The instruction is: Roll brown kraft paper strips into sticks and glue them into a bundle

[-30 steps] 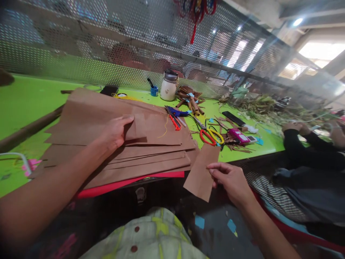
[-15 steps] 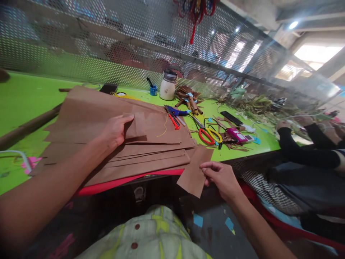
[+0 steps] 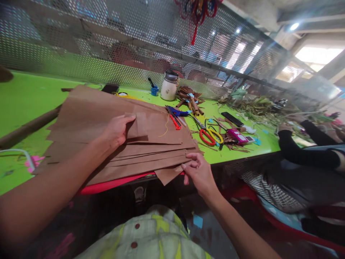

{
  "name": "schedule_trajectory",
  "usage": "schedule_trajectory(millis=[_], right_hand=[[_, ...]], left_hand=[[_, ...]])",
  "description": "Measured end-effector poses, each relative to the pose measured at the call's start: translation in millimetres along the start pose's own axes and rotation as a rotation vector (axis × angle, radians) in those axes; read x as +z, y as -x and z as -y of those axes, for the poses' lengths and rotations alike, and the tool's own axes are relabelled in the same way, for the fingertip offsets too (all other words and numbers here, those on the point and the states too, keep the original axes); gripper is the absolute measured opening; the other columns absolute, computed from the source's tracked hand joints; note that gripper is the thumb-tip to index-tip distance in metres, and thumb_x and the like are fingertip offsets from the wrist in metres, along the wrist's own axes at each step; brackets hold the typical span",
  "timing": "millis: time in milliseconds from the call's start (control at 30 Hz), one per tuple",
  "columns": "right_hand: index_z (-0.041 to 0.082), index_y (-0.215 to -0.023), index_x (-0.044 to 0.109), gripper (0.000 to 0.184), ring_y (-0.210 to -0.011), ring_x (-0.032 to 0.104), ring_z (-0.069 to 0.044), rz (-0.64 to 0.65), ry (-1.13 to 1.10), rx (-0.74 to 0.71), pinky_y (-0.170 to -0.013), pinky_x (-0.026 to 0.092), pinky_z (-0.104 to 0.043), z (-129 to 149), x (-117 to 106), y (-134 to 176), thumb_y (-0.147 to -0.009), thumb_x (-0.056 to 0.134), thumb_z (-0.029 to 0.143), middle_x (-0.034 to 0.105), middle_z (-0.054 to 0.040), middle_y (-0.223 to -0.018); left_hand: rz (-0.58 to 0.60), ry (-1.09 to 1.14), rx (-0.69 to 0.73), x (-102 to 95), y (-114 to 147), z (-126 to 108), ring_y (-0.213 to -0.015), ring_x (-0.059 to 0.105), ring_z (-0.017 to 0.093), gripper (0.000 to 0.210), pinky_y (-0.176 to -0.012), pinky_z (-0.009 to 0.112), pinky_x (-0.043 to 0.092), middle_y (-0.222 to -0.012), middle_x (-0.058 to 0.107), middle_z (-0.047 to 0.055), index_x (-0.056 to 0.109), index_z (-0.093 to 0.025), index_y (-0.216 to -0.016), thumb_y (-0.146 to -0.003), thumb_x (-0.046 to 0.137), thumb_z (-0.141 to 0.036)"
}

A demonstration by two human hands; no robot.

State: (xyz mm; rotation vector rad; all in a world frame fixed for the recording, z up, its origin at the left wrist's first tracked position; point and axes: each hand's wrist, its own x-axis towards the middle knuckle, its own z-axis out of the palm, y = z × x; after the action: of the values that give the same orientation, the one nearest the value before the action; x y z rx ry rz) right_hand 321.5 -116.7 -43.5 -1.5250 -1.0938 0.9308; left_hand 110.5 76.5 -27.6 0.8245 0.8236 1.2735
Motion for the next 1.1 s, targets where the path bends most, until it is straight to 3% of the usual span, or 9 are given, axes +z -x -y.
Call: schedule_trajectory(millis=[133, 300, 533, 600, 700, 800, 900, 1000, 1100], right_hand=[[0.017, -0.108, 0.04, 0.044, -0.027, 0.038, -0.006, 0.065, 0.034, 0.0, -0.032, 0.026, -0.016, 4.7, 2.8, -6.6, -0.069, 0.059, 0.023, 0.048, 0.0107, -0.042], [0.014, -0.125, 0.03, 0.067, -0.023, 0.03, -0.006, 0.212, 0.097, 0.099, -0.027, 0.021, -0.014, 14.6, -6.3, -21.8, -0.065, 0.058, 0.02, 0.038, 0.0144, -0.033], [0.015, -0.134, 0.022, 0.074, -0.026, 0.033, -0.006, 0.264, 0.345, 0.15, -0.028, 0.02, -0.016, 22.0, -13.6, -17.8, -0.071, 0.056, 0.035, 0.058, 0.0033, -0.048], [0.014, -0.133, 0.026, 0.073, -0.031, 0.037, -0.007, 0.266, 0.418, 0.119, -0.032, 0.023, -0.016, 27.0, -23.2, -8.2, -0.072, 0.058, 0.038, 0.057, 0.0025, -0.046], [0.015, -0.123, 0.045, 0.058, -0.039, 0.042, -0.009, 0.236, 0.488, 0.017, -0.038, 0.029, -0.018, 42.5, -40.1, 1.5, -0.072, 0.059, 0.039, 0.051, 0.0041, -0.042], [0.016, -0.107, 0.059, 0.044, -0.044, 0.044, -0.008, 0.256, 0.494, -0.123, -0.038, 0.03, -0.018, 66.5, -43.6, -10.1, -0.07, 0.061, 0.039, 0.053, 0.0017, -0.051], [0.017, -0.102, 0.062, 0.041, -0.04, 0.042, -0.007, 0.358, 0.459, -0.223, -0.038, 0.034, -0.02, 89.6, -23.8, -49.4, -0.07, 0.061, 0.041, 0.056, 0.0002, -0.059], [0.015, -0.097, 0.063, 0.038, -0.045, 0.048, -0.008, 0.472, 0.376, -0.317, -0.046, 0.041, -0.022, 101.9, 13.0, -104.2, -0.07, 0.06, 0.041, 0.059, -0.0011, -0.063], [0.013, -0.09, 0.063, 0.036, -0.048, 0.05, -0.008, 0.493, 0.299, -0.341, -0.047, 0.041, -0.021, 100.7, 52.4, -151.0, -0.069, 0.06, 0.042, 0.058, -0.001, -0.062]], left_hand=[[-0.002, -0.009, -0.005, 0.9, 1.4, -0.2, -0.067, 0.058, 0.017, 0.018, -0.063, 0.032, 0.046, -0.073, 0.065, 0.004, 0.061, -0.015, -0.074, -0.056, 0.064, -0.019], [-0.015, -0.012, 0.003, 1.1, 1.6, 0.1, -0.065, 0.058, 0.017, 0.017, -0.062, 0.031, 0.047, -0.069, 0.064, 0.003, 0.06, -0.015, -0.071, -0.056, 0.064, -0.019], [0.015, -0.006, -0.012, -2.4, 0.9, 0.0, -0.064, 0.058, 0.016, 0.017, -0.064, 0.031, 0.047, -0.069, 0.064, 0.003, 0.061, -0.015, -0.074, -0.058, 0.064, -0.021], [0.023, -0.006, -0.019, -2.2, 2.4, -1.2, -0.063, 0.058, 0.016, 0.018, -0.063, 0.031, 0.047, -0.068, 0.064, 0.003, 0.06, -0.014, -0.074, -0.058, 0.064, -0.021], [0.03, -0.04, -0.02, -1.1, 4.5, -1.6, -0.062, 0.058, 0.016, 0.02, -0.062, 0.031, 0.046, -0.068, 0.064, 0.004, 0.06, -0.013, -0.075, -0.057, 0.065, -0.022], [0.044, -0.121, 0.002, -1.2, 5.6, 0.5, -0.06, 0.057, 0.015, 0.02, -0.061, 0.029, 0.045, -0.068, 0.064, 0.004, 0.061, -0.014, -0.075, -0.059, 0.065, -0.026], [0.073, -0.196, 0.009, -3.6, 6.7, 2.5, -0.062, 0.058, 0.016, 0.024, -0.06, 0.029, 0.044, -0.071, 0.065, 0.005, 0.062, -0.015, -0.078, -0.06, 0.066, -0.03], [0.128, -0.219, -0.03, -6.6, 9.1, 2.2, -0.067, 0.06, 0.019, 0.027, -0.06, 0.03, 0.045, -0.073, 0.066, 0.006, 0.063, -0.014, -0.081, -0.06, 0.066, -0.03], [0.205, -0.201, -0.038, -7.3, 12.7, 0.6, -0.067, 0.061, 0.019, 0.028, -0.06, 0.029, 0.045, -0.076, 0.067, 0.007, 0.063, -0.014, -0.084, -0.061, 0.065, -0.03]])
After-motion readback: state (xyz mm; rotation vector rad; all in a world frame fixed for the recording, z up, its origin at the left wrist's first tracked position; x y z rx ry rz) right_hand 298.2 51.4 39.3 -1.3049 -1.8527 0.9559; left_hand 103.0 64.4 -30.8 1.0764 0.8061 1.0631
